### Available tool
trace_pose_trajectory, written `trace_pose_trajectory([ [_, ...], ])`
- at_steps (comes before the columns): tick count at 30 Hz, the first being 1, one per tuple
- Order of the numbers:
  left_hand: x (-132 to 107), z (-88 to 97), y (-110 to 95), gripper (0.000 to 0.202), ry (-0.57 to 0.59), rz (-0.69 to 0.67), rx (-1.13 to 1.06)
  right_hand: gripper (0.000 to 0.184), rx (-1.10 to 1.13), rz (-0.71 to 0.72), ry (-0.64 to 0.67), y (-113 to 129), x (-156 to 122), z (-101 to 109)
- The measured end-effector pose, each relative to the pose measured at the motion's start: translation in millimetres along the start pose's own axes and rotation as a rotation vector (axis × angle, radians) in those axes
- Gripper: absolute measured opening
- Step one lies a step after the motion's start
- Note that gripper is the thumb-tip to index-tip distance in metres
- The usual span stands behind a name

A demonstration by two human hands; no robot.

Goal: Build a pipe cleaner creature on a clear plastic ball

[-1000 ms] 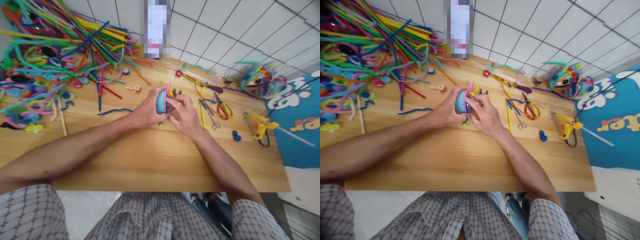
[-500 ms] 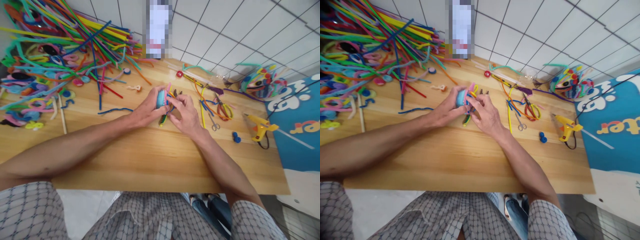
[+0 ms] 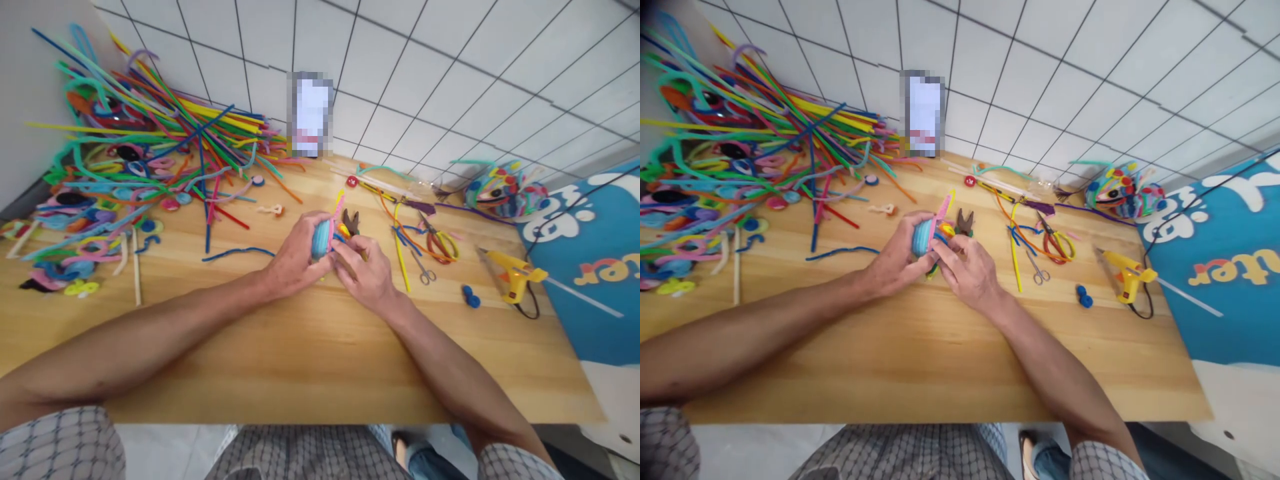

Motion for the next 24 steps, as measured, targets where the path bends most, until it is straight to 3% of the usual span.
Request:
trace_pose_trajectory([
  [8, -2.2, 1.6, -8.4, 0.071, -0.092, -0.137, 0.052, 0.059, 0.08, -0.066, -0.008, 1.2, -1.2, 1.3],
  [15, -2.2, 0.9, -8.4, 0.072, -0.083, -0.13, 0.089, 0.054, 0.126, -0.13, 0.059, -2.8, -6.7, -2.7],
  [24, -2.4, 1.1, -7.8, 0.069, -0.089, -0.134, 0.098, 0.056, 0.066, -0.109, 0.062, 1.1, -6.8, -4.6],
])
Point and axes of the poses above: each hand's wrist, its own x-axis towards the middle knuckle, its own z-axis out of the back of the hand, y = z × x, the point moved 8 cm from there along x, towards the middle knuckle, and after that the axes turned 11 degrees about z, right-handed, at the moved point
